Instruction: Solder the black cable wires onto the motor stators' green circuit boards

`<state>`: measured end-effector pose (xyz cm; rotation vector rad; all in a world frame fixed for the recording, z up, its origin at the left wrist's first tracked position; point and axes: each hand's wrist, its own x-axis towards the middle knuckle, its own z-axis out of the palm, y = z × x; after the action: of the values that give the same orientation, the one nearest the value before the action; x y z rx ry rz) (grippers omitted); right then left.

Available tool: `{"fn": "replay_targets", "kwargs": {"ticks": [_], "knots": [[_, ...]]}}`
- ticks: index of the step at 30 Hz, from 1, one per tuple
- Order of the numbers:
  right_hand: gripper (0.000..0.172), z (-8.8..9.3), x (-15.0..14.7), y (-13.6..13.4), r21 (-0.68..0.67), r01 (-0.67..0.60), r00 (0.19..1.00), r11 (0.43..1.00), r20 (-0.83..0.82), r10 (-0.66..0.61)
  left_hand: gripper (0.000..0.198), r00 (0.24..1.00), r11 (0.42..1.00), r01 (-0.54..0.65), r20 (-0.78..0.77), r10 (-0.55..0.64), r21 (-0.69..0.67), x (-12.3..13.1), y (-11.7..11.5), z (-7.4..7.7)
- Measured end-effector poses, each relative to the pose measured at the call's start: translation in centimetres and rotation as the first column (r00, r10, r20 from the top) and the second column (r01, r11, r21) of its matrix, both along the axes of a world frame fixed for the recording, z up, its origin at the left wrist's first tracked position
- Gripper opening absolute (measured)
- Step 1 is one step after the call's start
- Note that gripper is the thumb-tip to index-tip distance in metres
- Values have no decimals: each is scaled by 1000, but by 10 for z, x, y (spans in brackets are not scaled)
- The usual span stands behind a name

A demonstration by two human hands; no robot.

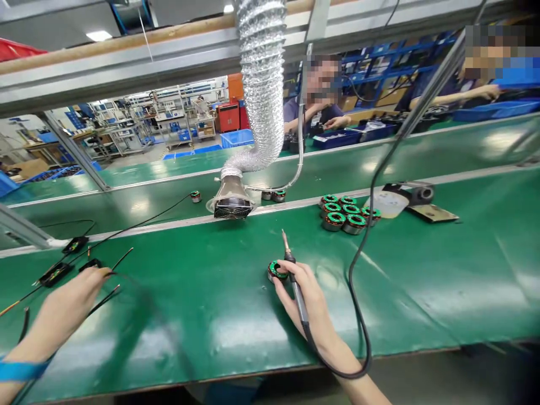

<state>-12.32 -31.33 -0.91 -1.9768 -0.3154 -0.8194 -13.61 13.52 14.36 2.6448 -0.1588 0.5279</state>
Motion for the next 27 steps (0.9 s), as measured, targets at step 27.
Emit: {"fn": "replay_targets", "kwargs": {"ticks": [27], "knots": [[36,4,98,-44,244,162,985,956,-93,-144,40,954,870,-142,168,247,-472,221,-163,-57]]}}
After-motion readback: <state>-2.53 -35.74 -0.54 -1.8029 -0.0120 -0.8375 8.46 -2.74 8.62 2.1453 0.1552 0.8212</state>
